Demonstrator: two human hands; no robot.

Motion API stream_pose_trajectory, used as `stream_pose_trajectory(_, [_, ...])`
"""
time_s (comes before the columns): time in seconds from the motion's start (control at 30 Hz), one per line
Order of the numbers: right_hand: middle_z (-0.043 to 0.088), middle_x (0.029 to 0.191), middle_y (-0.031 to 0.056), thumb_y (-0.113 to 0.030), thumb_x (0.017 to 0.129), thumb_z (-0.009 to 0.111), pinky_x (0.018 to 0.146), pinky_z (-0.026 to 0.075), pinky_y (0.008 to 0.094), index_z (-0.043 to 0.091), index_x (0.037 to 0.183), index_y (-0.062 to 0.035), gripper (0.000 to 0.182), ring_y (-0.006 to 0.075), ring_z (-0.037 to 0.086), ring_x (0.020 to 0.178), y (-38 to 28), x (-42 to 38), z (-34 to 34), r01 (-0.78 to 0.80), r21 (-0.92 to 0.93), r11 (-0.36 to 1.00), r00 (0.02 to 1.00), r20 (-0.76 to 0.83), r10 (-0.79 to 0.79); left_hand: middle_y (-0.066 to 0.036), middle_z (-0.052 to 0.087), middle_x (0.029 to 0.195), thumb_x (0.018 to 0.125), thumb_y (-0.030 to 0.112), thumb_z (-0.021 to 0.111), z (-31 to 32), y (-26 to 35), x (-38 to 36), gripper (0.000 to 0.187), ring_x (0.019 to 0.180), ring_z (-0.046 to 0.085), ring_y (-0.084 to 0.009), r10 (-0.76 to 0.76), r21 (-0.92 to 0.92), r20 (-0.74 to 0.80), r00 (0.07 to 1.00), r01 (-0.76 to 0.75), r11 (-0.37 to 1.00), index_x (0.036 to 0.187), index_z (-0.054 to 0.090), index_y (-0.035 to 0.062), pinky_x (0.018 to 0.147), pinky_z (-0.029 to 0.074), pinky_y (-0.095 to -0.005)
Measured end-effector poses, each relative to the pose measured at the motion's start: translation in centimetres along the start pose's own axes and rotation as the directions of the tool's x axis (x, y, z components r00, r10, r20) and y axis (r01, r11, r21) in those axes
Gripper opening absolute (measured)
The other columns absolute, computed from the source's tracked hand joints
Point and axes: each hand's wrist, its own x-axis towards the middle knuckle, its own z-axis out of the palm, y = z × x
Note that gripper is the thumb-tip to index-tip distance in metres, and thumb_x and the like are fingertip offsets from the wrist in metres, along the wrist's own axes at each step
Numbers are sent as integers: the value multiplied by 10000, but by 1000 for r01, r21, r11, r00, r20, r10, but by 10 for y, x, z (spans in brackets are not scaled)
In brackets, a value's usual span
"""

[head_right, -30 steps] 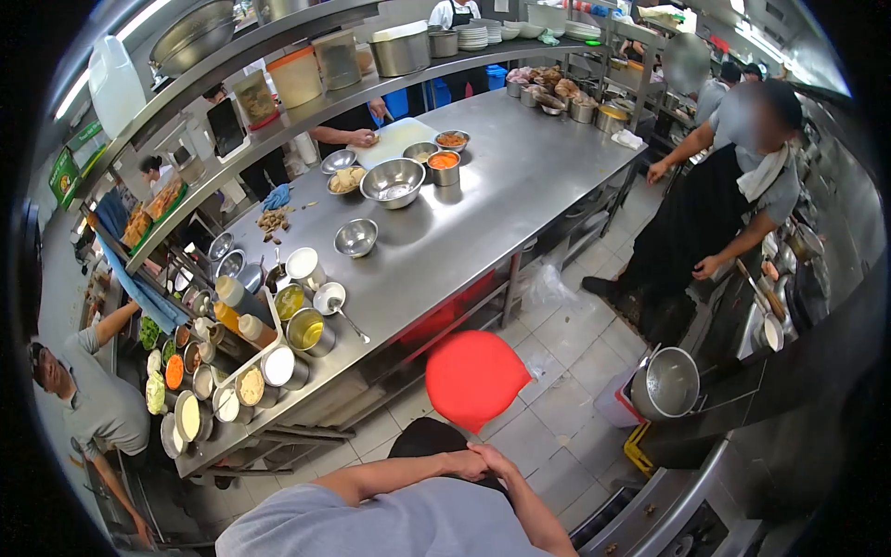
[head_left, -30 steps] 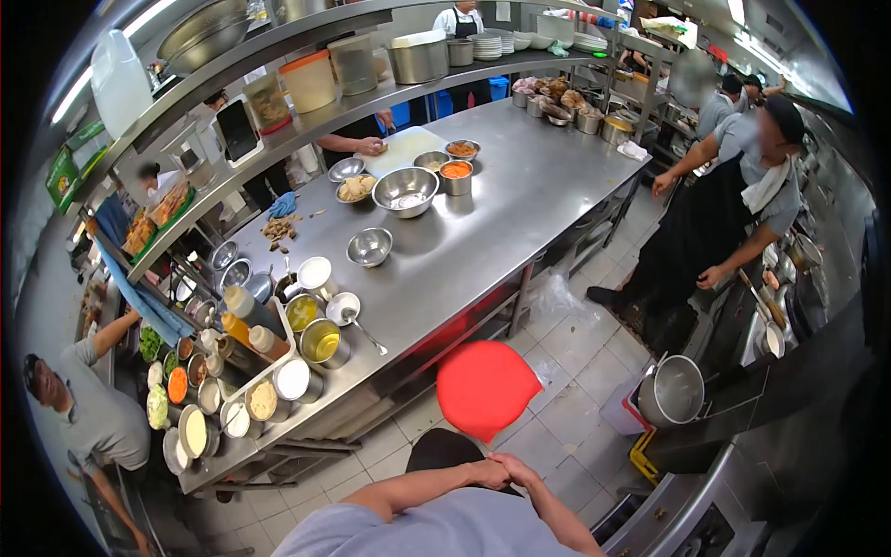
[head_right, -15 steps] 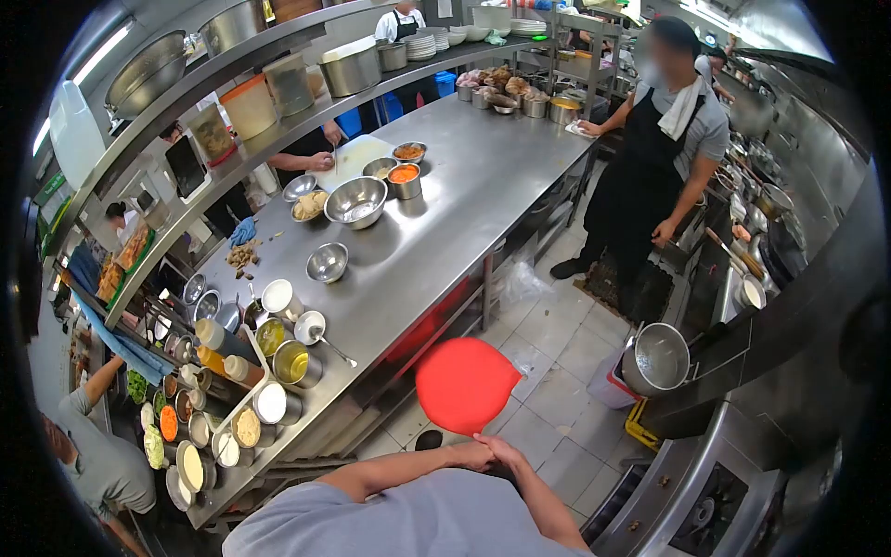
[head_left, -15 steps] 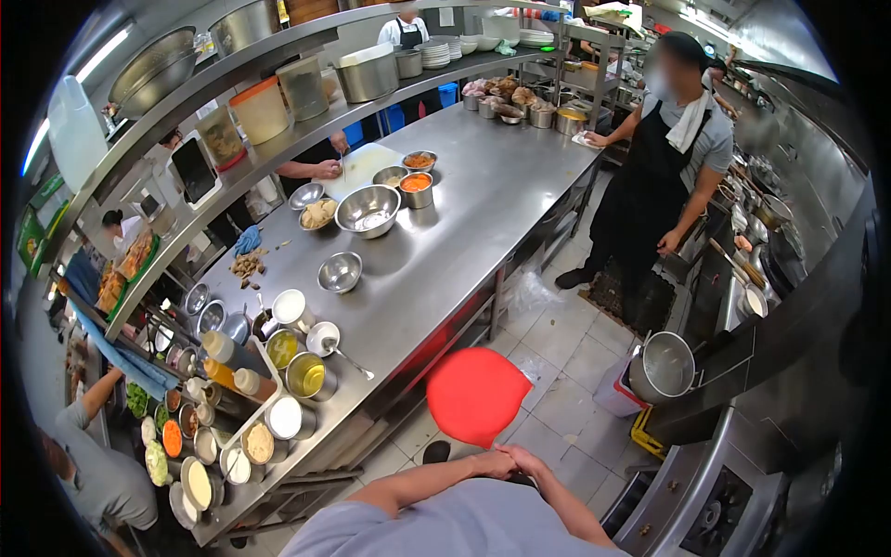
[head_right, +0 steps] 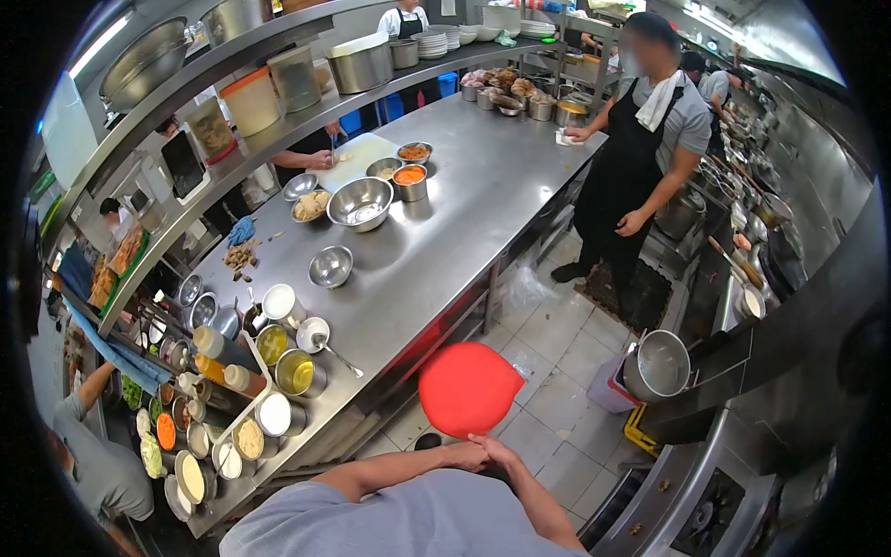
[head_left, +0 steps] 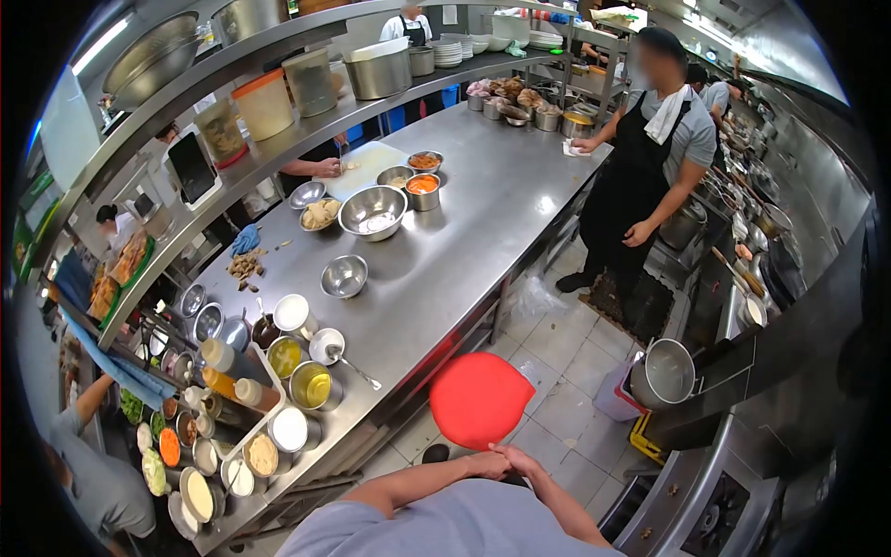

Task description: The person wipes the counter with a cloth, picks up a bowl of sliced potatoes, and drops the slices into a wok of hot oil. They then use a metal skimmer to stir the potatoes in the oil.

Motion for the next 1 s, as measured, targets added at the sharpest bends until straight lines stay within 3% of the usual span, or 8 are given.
stream_pose_trajectory(0.5, [640, 830, 42, -382, 903, 494, 656, 451, 290, 643, 891, -17, 394, 123, 573, 716, 3, -10, 3, -10, 21, 1000, 1000, -21, 10, -213, 623, 944, 737, 134, 563, -1, 8, -2, 252, 897, 598, -358, 52, -8, 48, 997, -52, 999, 958, 627, 30, 765, 481, -450])
stream_pose_trajectory(0.57, [639, 829, 42, -378, 904, 493, 656, 449, 289, 642, 888, -15, 393, 123, 574, 719, 7, -9, 2, -1, 12, 1000, 1000, -16, 1, -231, 615, 879, 733, 112, 568, -3, 15, -7, 216, 848, 598, -376, 105, -37, -67, 992, -107, 994, 910, 601, -7, 755, 484, -455])
stream_pose_trajectory(0.67, [633, 786, 43, -388, 897, 498, 632, 450, 297, 644, 862, -11, 406, 130, 574, 687, 12, -9, 2, 44, 27, 999, 999, -26, -44, -231, 617, 891, 727, 105, 581, -2, 18, -6, 228, 860, 598, -373, 81, -36, -43, 996, -82, 996, 924, 605, -8, 773, 482, -452])
stream_pose_trajectory(0.83, [616, 707, 42, -426, 878, 512, 573, 444, 303, 650, 814, -9, 443, 145, 563, 610, 35, 8, -8, -14, 13, 1000, 999, -42, 15, -227, 618, 908, 741, 121, 573, -2, 26, -8, 232, 880, 595, -369, 68, -68, -62, 996, -73, 995, 934, 611, -2, 785, 481, -447])
stream_pose_trajectory(1.0, [619, 728, 40, -431, 877, 517, 571, 439, 298, 647, 837, -6, 447, 138, 559, 625, 35, 2, -9, -33, -18, 999, 999, -43, 32, -223, 619, 921, 754, 133, 561, -4, 33, -10, 236, 889, 594, -366, 65, -92, -42, 997, -69, 993, 946, 617, 7, 781, 480, -444])
